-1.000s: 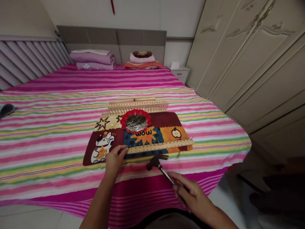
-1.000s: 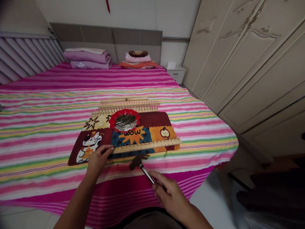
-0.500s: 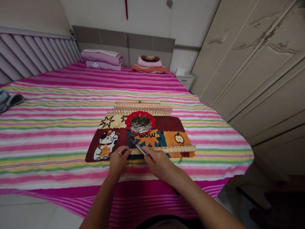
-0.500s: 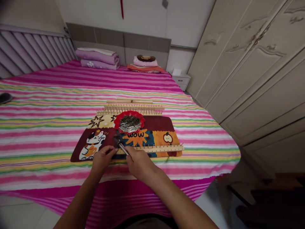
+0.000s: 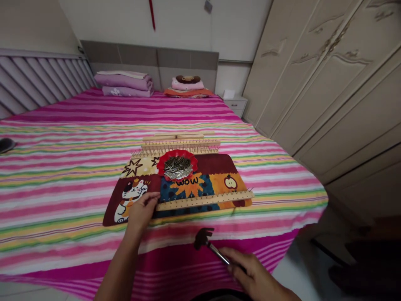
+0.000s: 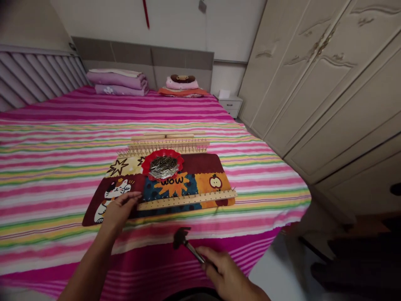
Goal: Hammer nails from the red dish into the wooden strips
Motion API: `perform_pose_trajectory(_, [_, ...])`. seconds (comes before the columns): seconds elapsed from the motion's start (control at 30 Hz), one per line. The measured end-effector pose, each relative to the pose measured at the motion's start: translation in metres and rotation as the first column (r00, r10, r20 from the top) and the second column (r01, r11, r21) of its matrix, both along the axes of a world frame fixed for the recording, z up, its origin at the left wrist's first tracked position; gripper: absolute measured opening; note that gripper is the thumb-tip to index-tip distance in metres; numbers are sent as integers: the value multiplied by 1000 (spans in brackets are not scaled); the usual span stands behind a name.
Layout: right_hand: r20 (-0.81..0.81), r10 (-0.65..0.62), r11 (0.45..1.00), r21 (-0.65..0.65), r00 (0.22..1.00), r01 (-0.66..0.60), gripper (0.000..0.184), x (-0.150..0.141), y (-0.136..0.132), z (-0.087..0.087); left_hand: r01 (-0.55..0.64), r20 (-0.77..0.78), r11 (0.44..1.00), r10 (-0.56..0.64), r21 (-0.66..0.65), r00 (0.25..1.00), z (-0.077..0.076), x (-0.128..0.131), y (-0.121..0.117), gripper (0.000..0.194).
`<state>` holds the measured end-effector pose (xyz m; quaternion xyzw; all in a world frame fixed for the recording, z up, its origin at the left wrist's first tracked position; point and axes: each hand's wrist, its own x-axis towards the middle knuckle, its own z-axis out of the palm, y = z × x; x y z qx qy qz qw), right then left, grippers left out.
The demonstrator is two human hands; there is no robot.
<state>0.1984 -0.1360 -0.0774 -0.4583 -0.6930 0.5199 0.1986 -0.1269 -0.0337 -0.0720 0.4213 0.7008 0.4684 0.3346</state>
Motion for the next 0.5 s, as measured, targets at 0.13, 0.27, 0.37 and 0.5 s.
perform_pose_trajectory(0.13, [-30,-252,955,-171,967,244,48,16,-10,-54,68,-303,997,-51,46,952,24,10,36,25])
perform_pose_trajectory(0.27, [-89,-329,887,-371,940,275,61,19,-11,-78,196,-642,979,-190,-63,743,34,35,81,18])
perform_pose_trajectory(0.37, [-133,-339,885,-380,931,268,59,18,-11,-77,159,-766,962,-274,-223,582,32,52,106,18])
perform_pose_trajectory(0.5, [-162,-402,865,-391,901,316,54,14,-12,-66,126,-766,955,-291,-269,574,28,62,121,13])
